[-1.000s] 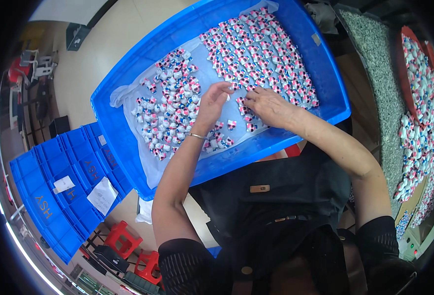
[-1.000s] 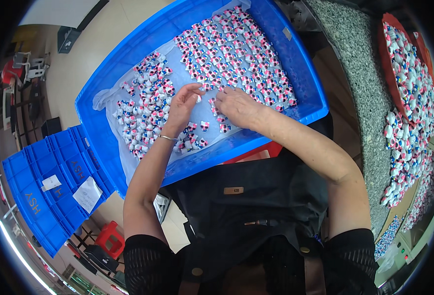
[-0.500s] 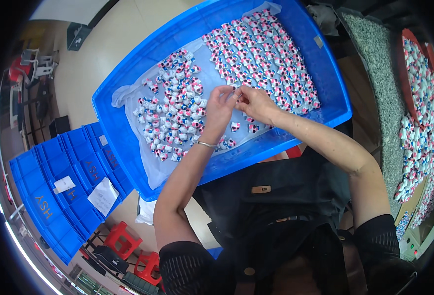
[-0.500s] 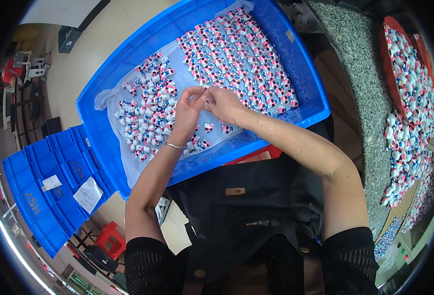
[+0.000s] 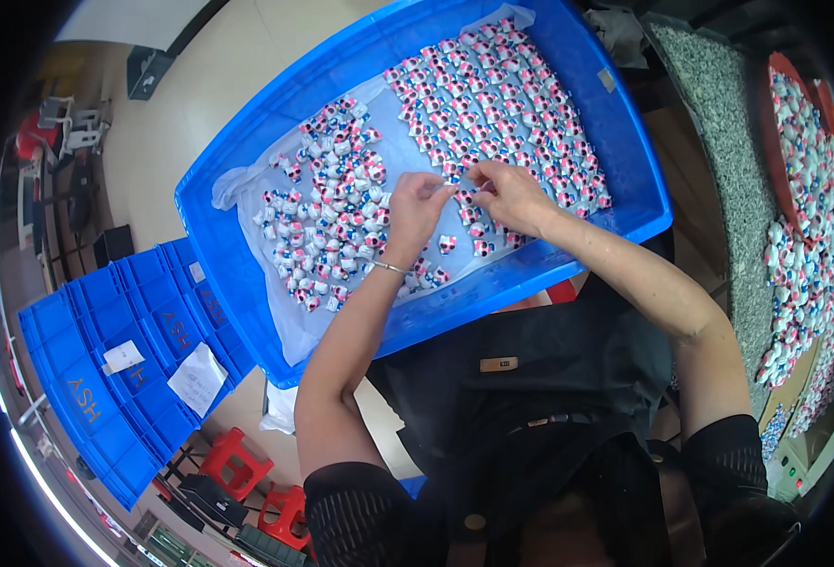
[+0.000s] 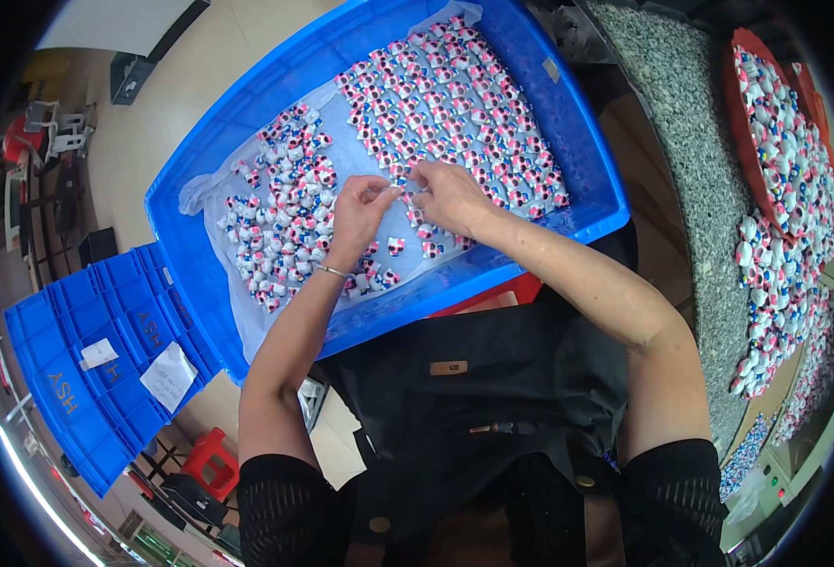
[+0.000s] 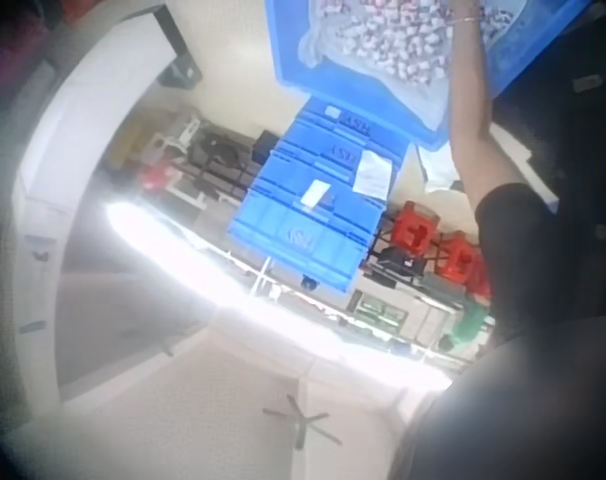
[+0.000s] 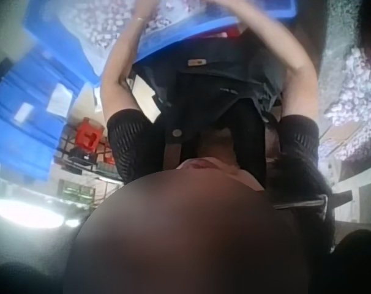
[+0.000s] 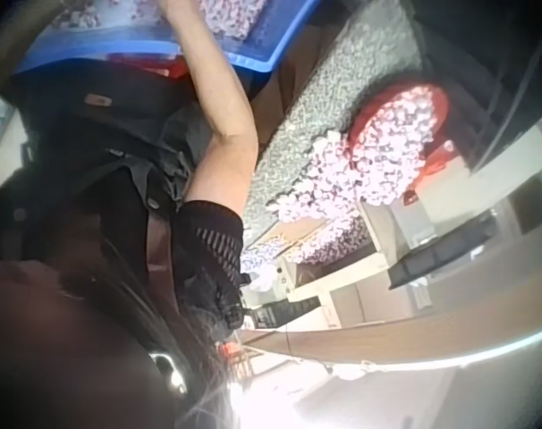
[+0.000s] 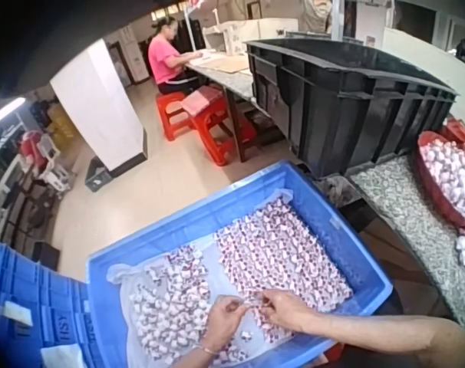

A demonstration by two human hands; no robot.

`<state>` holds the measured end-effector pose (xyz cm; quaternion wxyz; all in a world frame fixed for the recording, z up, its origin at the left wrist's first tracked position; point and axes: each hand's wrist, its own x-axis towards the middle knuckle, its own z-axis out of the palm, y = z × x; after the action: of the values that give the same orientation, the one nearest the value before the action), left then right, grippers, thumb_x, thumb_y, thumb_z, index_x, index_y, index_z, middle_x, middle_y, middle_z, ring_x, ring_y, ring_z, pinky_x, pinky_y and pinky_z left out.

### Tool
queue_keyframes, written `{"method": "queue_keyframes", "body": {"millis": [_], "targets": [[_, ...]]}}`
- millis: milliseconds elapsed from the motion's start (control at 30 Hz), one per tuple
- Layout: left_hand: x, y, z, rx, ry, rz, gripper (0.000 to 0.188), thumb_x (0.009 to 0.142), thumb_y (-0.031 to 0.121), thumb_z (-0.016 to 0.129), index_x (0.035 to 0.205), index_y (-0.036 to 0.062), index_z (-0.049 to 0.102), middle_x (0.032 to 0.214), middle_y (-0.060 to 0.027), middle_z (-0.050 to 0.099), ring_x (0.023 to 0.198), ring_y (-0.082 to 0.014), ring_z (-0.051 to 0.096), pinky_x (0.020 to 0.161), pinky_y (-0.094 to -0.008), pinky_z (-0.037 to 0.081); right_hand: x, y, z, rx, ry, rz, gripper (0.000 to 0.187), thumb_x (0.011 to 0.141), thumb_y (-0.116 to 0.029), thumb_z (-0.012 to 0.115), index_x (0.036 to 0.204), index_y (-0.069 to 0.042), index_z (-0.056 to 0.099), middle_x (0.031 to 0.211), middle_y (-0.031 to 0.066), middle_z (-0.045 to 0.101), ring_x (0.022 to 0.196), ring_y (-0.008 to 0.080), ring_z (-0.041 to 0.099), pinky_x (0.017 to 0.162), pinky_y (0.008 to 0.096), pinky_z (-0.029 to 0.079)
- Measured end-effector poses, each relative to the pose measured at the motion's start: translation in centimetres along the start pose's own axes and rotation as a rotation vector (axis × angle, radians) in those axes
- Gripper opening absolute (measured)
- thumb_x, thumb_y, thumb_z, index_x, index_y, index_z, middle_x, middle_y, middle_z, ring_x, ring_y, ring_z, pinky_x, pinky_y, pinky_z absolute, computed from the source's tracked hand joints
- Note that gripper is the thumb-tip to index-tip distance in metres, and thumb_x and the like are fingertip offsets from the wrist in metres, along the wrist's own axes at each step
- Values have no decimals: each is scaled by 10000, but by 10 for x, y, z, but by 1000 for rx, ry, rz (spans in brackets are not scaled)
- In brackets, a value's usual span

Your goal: Arranging small toy figurines into orderly rows within a blue plastic container.

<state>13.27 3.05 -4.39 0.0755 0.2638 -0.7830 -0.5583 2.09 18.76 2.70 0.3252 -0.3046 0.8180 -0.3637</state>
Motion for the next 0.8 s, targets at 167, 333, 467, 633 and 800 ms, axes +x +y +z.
{"method": "queue_keyframes", "body": {"millis": [167,333,467,633,800], "targets": [[6,9,1,-27,-43,-2,185,820,80,762,968,-1,685,992,-66,586,788,-123,647,689,-234,528,-5,2,-6,-174,-78,-29,229,853,-72,622,1070,2,627,1003,175,657,916,314,654,824,414,511],[13,13,4,74,-111,123,94,840,45,722,924,3,722,983,-64,595,807,-131,639,707,-238,531,5,13,11,-245,80,-344,356,747,60,609,1103,55,600,1158,231,578,972,411,607,855,457,505],[29,16,-4,140,94,174,134,863,24,663,991,1,693,1007,-86,601,851,-162,635,746,-263,526,15,15,17,-453,-68,-339,557,699,68,631,1248,81,536,1352,204,502,1099,369,567,952,416,474],[49,12,-5,290,213,289,415,979,177,500,1337,-32,484,1367,-223,475,1271,-334,459,1073,-403,355,15,17,15,-485,-9,-450,405,739,33,564,1139,92,594,1283,210,548,968,363,582,880,404,504],[65,23,24,65,148,95,689,1029,367,369,1493,-91,144,1577,-297,55,1485,-376,42,1202,-406,75,10,9,14,-505,11,-477,555,710,49,592,1261,95,540,1372,218,495,1027,362,571,933,399,482]]}}
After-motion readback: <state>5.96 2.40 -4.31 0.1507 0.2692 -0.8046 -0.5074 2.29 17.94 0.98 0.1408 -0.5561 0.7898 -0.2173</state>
